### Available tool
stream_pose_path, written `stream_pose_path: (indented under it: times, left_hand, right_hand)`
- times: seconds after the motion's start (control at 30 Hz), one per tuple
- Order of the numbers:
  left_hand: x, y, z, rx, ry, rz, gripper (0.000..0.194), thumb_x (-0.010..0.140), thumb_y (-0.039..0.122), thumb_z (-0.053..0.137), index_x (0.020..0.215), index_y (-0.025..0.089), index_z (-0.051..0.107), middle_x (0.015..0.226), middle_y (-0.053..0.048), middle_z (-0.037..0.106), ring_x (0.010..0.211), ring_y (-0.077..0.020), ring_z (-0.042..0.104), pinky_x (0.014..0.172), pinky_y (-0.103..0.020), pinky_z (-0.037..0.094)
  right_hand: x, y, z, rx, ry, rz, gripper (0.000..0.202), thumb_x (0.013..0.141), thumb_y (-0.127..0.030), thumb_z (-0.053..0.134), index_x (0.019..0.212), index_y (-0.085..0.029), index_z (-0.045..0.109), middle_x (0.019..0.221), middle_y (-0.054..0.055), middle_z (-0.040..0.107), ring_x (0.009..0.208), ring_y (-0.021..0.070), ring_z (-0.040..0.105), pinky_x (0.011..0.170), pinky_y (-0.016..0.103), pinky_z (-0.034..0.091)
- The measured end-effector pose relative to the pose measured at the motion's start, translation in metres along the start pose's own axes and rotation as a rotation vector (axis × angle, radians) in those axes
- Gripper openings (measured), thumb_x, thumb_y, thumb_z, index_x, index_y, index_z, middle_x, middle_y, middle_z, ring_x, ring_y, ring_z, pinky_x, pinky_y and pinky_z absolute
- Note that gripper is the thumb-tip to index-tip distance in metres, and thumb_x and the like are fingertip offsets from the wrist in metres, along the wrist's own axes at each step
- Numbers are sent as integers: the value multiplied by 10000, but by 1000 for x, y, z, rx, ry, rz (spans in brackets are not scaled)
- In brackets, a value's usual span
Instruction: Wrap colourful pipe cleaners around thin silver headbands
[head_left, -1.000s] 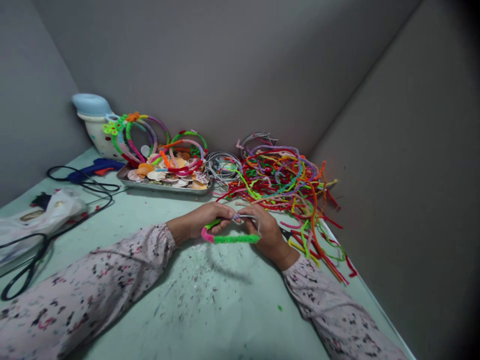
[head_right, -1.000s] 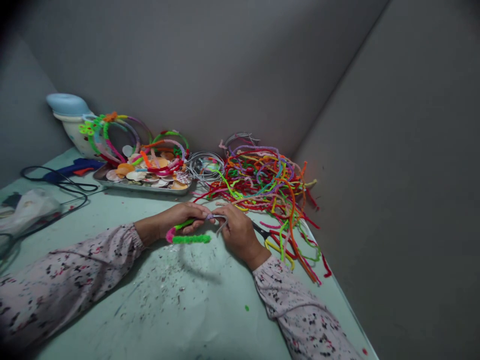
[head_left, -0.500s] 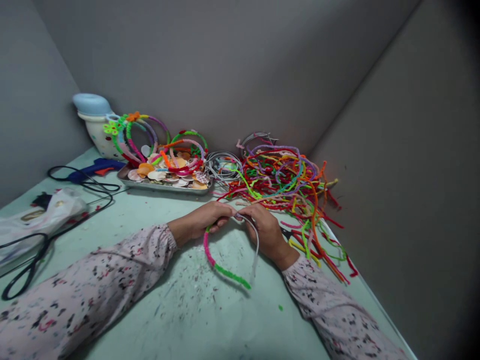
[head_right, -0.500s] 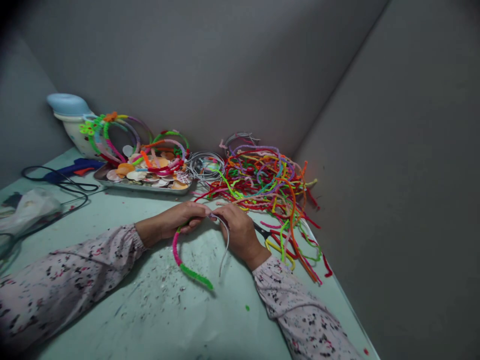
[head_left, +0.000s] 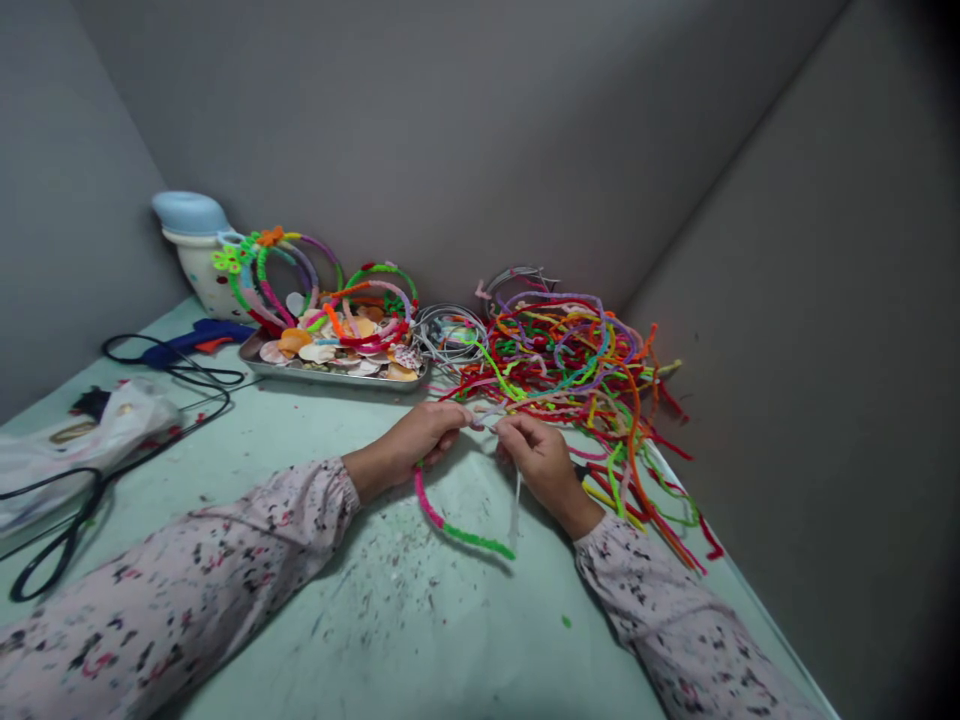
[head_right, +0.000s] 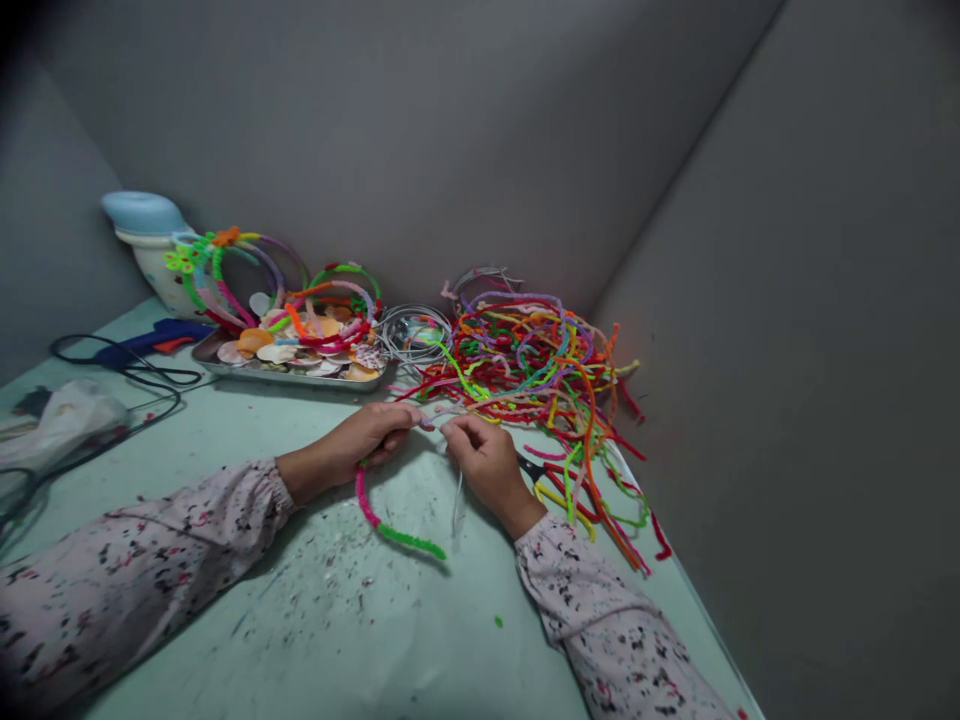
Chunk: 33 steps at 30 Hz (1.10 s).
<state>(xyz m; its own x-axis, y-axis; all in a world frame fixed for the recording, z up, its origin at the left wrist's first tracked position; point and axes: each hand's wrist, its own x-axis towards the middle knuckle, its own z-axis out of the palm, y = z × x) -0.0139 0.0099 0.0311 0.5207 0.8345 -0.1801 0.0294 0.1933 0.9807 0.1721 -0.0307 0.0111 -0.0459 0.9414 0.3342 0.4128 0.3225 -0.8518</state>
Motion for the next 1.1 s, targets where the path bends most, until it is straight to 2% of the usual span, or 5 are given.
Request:
stream_pose_path:
  times: [0.27,0.53,0.73,1.1]
  left_hand:
    - [4,-8,0,-11,5,34,174,762,316,535,798,151,578,584,32,509,420,-59,468,369,-164,268]
    - [1,-6,1,19,18,28,205,750,349,611,763,150,563,510,39,506,392,-51,424,369,-166,229]
    - [2,-8,1,29,24,33,179,752,322,605,766,148,563,534,31,521,416,-58,456,391,-164,277]
    - [3,-9,3,72,13,96,164,756,319,578,751,158,550,539,49,498,427,-62,467,400,-171,282]
  right_hand:
    - [0,1,5,-70,-18,25,231,851,-384,546,781,-182,634,590,-16,555,505,116,459,486,228,367]
    - [1,1,4,-76,-69,-8,218,867,-359,527,780,-186,627,631,-11,565,545,119,466,512,221,372]
    - [0,0,3,-97,-97,-9,204,874,-333,514,783,-188,625,643,-12,566,566,122,475,536,225,380]
    - [3,-3,3,-120,-111,-20,212,877,-325,505,780,-188,634,655,-3,588,588,132,503,557,232,396]
